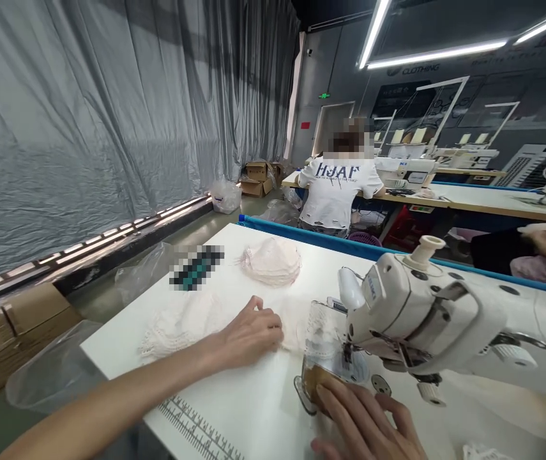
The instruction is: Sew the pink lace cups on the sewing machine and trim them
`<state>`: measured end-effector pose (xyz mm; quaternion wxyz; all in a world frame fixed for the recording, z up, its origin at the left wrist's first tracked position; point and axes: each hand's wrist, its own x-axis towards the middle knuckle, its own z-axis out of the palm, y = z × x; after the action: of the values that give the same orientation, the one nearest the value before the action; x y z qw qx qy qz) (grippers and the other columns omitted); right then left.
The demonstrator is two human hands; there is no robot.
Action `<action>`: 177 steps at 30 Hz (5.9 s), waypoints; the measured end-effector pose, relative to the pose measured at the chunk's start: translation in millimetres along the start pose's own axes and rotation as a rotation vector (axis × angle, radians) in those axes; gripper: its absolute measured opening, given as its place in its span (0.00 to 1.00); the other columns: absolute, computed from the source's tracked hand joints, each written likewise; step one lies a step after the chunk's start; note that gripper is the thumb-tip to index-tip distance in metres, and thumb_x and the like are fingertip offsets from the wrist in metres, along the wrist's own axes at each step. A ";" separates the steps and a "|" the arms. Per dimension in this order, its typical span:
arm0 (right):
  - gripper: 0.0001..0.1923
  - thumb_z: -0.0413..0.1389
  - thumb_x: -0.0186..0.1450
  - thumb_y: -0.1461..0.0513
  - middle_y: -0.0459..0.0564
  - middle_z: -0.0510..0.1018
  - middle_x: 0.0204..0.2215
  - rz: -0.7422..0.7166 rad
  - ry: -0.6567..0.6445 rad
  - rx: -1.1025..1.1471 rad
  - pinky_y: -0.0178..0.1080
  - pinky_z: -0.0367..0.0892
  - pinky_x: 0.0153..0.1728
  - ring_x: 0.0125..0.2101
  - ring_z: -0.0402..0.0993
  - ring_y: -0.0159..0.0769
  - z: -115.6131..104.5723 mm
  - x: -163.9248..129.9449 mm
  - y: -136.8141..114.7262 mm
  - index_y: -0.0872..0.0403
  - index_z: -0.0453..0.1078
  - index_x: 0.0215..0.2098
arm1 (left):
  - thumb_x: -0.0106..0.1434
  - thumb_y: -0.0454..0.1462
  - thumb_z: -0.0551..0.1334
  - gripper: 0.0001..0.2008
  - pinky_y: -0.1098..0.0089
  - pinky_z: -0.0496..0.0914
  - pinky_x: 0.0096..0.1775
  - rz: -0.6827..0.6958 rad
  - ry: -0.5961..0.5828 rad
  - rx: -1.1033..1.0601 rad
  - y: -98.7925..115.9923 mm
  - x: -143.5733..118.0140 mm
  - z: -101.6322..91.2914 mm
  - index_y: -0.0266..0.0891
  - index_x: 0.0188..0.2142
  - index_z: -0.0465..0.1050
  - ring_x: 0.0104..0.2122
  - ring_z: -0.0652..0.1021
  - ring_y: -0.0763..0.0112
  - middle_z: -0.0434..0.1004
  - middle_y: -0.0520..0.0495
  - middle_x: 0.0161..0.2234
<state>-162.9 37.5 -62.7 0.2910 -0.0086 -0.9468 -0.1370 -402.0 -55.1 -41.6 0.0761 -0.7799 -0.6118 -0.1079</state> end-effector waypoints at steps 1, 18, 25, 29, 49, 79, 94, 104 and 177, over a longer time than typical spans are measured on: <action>0.19 0.51 0.65 0.52 0.49 0.77 0.45 0.041 0.006 0.031 0.40 0.57 0.40 0.41 0.72 0.38 1.0 8.5 -5.2 0.54 0.68 0.49 | 0.62 0.28 0.55 0.08 0.66 0.55 0.42 0.006 -0.001 0.018 7.7 -4.7 1.2 0.36 0.28 0.67 0.32 0.72 0.75 0.74 0.52 0.33; 0.16 0.59 0.58 0.50 0.41 0.67 0.22 0.830 -0.828 1.564 0.29 0.59 0.26 0.25 0.63 0.29 -92.4 -13.7 -65.8 0.54 0.68 0.26 | 0.50 0.41 0.69 0.14 0.77 0.60 0.28 -0.618 -0.374 -1.790 127.2 -96.5 -46.6 0.32 0.28 0.71 0.25 0.65 0.79 0.66 0.53 0.24; 0.10 0.60 0.59 0.55 0.44 0.69 0.28 0.835 -0.661 1.699 0.32 0.58 0.31 0.29 0.64 0.30 -108.5 -51.1 -107.6 0.54 0.73 0.28 | 0.48 0.43 0.70 0.17 0.74 0.63 0.31 -0.737 -0.421 -1.856 163.7 -109.4 -30.4 0.30 0.28 0.72 0.27 0.69 0.76 0.70 0.50 0.25; 0.12 0.61 0.58 0.54 0.41 0.64 0.26 0.907 -0.581 1.679 0.31 0.55 0.29 0.28 0.59 0.29 -108.4 -70.1 -125.3 0.54 0.68 0.26 | 0.47 0.45 0.70 0.19 0.75 0.62 0.29 -0.829 -0.464 -1.829 177.5 -114.6 -23.4 0.30 0.27 0.70 0.24 0.68 0.78 0.70 0.51 0.23; 0.16 0.58 0.60 0.52 0.41 0.61 0.23 0.966 -0.541 1.667 0.32 0.51 0.26 0.25 0.56 0.28 -98.4 -93.7 -147.2 0.54 0.66 0.22 | 0.46 0.40 0.71 0.17 0.72 0.66 0.34 -0.756 -0.557 -1.713 188.7 -125.8 -12.2 0.32 0.34 0.77 0.29 0.73 0.73 0.76 0.47 0.28; 0.17 0.59 0.57 0.50 0.41 0.60 0.21 1.176 -0.630 1.531 0.32 0.53 0.26 0.24 0.55 0.30 -92.7 -98.0 -159.4 0.53 0.65 0.22 | 0.52 0.43 0.66 0.16 0.77 0.62 0.27 -0.702 -0.477 -1.476 202.1 -129.4 -1.8 0.33 0.36 0.78 0.24 0.72 0.72 0.77 0.47 0.26; 0.19 0.56 0.59 0.46 0.43 0.64 0.22 1.020 -0.668 1.551 0.34 0.56 0.29 0.26 0.59 0.33 -89.6 -110.1 -157.2 0.52 0.68 0.23 | 0.44 0.48 0.70 0.19 0.75 0.58 0.27 -0.907 -0.501 -1.702 199.0 -128.8 1.1 0.33 0.25 0.77 0.23 0.66 0.76 0.71 0.50 0.21; 0.13 0.57 0.61 0.52 0.45 0.70 0.28 0.995 -0.635 1.681 0.35 0.58 0.34 0.31 0.65 0.34 -95.4 -119.5 -156.1 0.52 0.70 0.27 | 0.40 0.43 0.73 0.17 0.75 0.62 0.30 -0.989 -0.553 -1.915 201.5 -129.4 7.0 0.32 0.22 0.74 0.23 0.69 0.77 0.72 0.50 0.21; 0.16 0.55 0.61 0.51 0.41 0.59 0.22 1.191 -0.537 1.682 0.33 0.51 0.27 0.25 0.53 0.30 -91.1 -107.5 -162.1 0.53 0.61 0.26 | 0.54 0.38 0.64 0.09 0.78 0.59 0.27 -0.577 -0.490 -1.495 206.2 -104.1 6.5 0.31 0.29 0.76 0.25 0.66 0.78 0.69 0.52 0.23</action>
<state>-39.2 -135.8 -91.1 0.0051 -0.2965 -0.6135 0.7319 -225.1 -200.5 -72.3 -0.6269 -0.4390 -0.5539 -0.3280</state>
